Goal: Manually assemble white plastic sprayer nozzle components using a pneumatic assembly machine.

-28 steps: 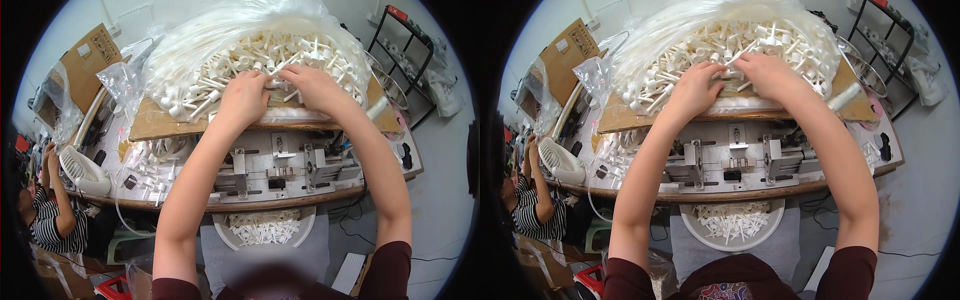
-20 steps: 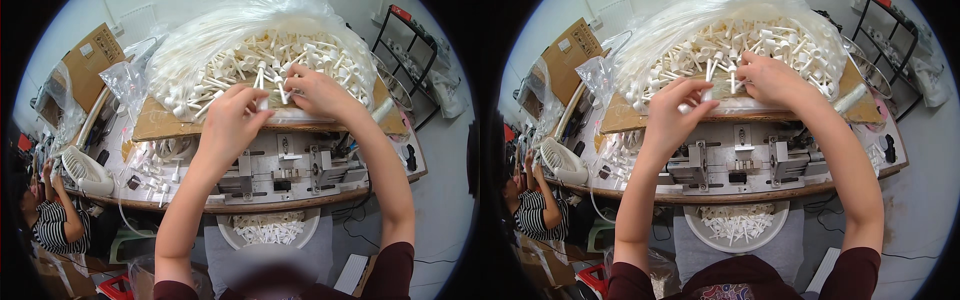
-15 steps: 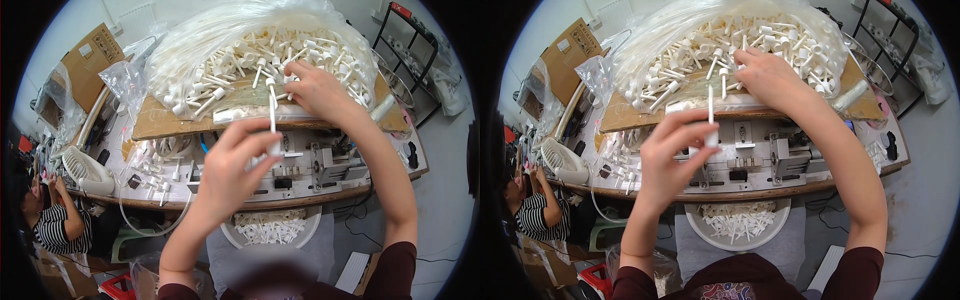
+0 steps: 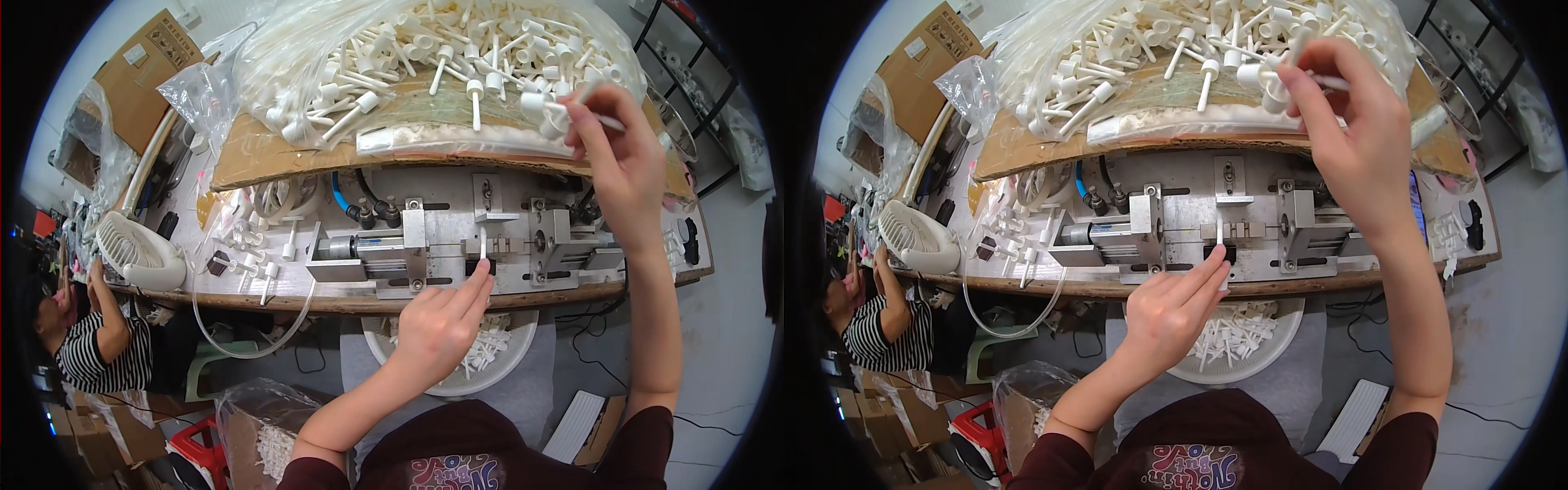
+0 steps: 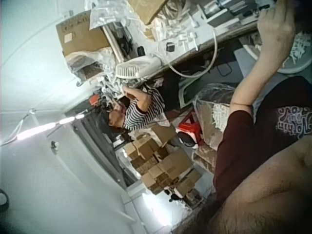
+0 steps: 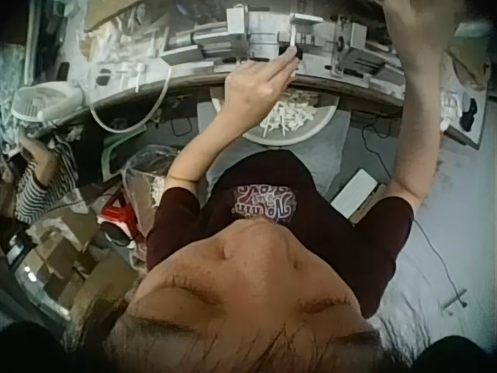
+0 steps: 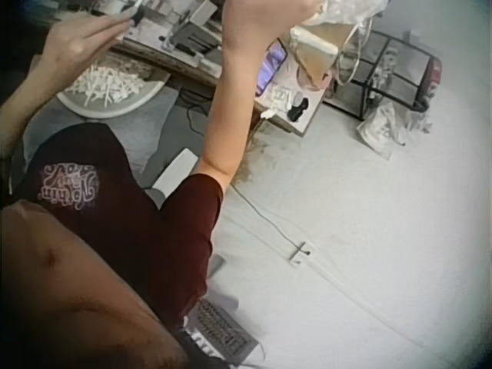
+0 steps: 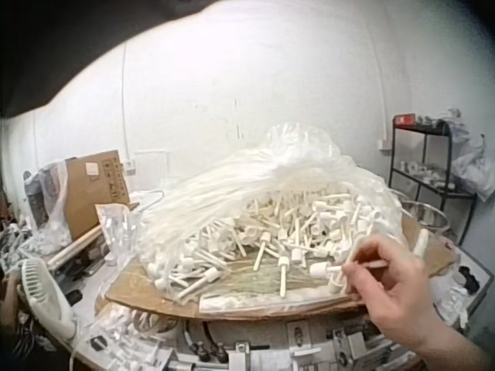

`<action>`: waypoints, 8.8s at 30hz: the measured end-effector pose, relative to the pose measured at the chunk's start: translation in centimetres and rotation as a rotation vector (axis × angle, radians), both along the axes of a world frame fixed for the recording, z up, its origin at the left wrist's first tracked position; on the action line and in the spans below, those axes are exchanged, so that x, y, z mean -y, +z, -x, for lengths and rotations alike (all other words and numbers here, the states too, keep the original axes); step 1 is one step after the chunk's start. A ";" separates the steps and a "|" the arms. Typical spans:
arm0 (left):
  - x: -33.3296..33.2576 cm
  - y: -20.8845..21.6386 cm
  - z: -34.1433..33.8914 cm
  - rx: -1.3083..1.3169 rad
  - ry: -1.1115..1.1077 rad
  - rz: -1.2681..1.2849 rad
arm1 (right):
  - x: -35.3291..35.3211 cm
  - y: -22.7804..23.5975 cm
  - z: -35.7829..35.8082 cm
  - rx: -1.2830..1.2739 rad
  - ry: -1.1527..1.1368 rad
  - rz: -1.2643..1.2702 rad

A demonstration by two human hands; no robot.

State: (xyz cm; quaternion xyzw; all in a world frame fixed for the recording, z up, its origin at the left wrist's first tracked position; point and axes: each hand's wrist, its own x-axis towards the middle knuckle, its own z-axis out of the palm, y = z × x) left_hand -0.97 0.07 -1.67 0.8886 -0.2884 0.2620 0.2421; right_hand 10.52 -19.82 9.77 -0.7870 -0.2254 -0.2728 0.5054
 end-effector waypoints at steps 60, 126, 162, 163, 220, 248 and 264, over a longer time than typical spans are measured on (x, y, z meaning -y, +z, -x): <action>-0.4 2.2 0.1 -0.096 -0.055 0.091 | -2.5 -1.0 -3.8 0.634 -0.127 0.515; -3.6 5.5 0.0 -0.104 -0.103 0.241 | -2.2 1.5 -10.5 0.693 -0.411 1.307; -0.9 1.1 0.4 -0.164 -0.139 0.239 | -4.9 5.1 -10.9 -0.253 0.179 1.005; -0.8 1.0 0.4 -0.158 -0.120 0.234 | -4.4 4.8 -10.4 -0.170 0.164 0.975; -3.6 11.6 -8.7 -0.114 0.087 0.323 | -2.3 -6.8 9.5 0.010 0.096 0.859; -0.6 1.6 -2.1 -0.023 0.028 -0.115 | -3.9 -0.4 -8.9 0.368 0.095 0.841; 0.4 1.0 -0.5 -0.023 0.009 -0.067 | -1.2 -2.7 -2.4 0.125 0.099 -0.190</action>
